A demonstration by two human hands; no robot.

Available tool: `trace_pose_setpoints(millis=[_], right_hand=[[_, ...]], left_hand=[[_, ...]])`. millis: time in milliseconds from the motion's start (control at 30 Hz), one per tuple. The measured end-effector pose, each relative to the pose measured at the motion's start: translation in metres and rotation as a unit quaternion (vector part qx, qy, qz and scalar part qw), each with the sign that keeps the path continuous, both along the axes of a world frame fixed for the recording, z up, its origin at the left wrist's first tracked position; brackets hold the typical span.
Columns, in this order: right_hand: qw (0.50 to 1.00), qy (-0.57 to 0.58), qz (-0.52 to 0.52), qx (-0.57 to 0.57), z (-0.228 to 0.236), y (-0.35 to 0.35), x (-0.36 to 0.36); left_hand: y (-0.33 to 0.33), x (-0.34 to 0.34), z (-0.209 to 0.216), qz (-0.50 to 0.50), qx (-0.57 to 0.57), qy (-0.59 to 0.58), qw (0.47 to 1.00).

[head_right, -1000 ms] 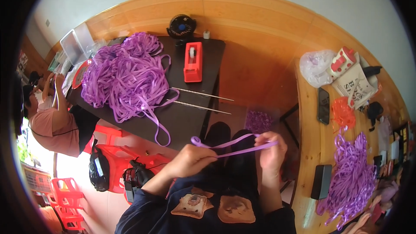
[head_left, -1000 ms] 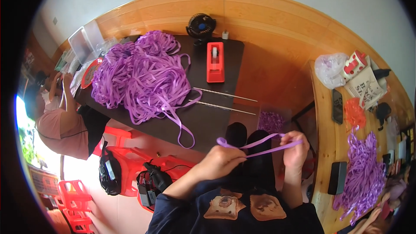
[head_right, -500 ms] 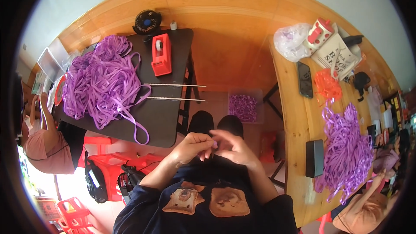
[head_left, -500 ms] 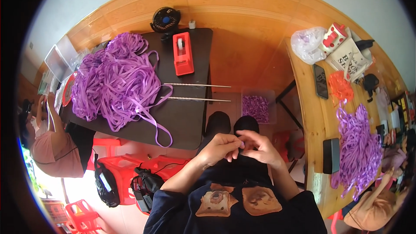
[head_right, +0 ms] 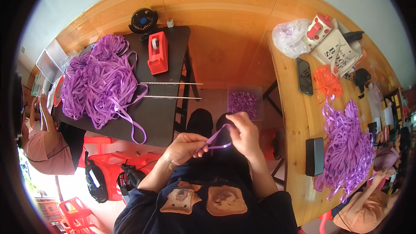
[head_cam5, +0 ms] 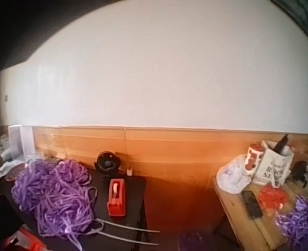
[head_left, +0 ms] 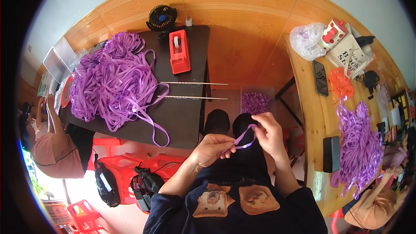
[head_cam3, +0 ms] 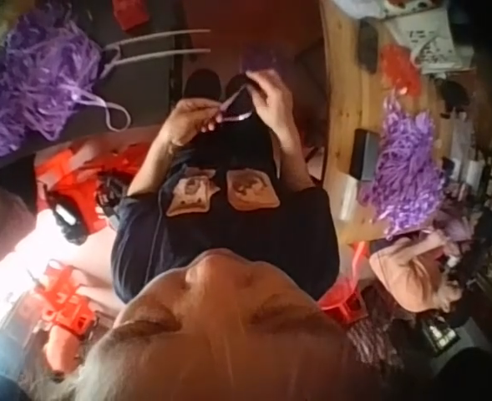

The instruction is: Making purple ribbon bows using a metal rod jig for assembly.

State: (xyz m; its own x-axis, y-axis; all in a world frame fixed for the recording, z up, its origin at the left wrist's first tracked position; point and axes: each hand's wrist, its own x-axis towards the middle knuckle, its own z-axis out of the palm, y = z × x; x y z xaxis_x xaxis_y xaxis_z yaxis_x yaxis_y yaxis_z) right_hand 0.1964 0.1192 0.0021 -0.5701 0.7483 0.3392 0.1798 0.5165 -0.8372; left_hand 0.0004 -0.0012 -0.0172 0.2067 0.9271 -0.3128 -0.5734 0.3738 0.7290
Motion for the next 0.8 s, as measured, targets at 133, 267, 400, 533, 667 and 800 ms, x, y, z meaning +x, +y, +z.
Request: trace_pose_setpoints(millis=[133, 267, 400, 533, 667, 800], right_hand=[[0.990, 0.030, 0.107, -0.088, -0.003, -0.016, -0.004], [0.976, 0.072, 0.159, -0.133, -0.014, -0.034, -0.016], [0.983, 0.069, 0.157, -0.065, -0.015, -0.026, -0.016], [0.985, 0.030, 0.162, 0.059, -0.008, -0.013, -0.014], [0.976, -0.008, 0.172, 0.135, -0.001, -0.012, -0.013], [0.975, -0.008, 0.153, 0.159, -0.002, -0.012, -0.013]], left_hand=[[0.005, 0.003, -0.002, 0.023, -0.007, -0.031, 0.999], [0.004, 0.006, -0.004, 0.041, -0.012, -0.076, 0.996], [0.002, 0.003, -0.002, 0.045, -0.005, -0.087, 0.995], [-0.003, 0.000, -0.005, 0.031, 0.003, -0.036, 0.999], [-0.004, 0.001, -0.006, 0.030, -0.013, -0.041, 0.999], [-0.003, 0.002, -0.012, 0.006, -0.016, -0.022, 1.000]])
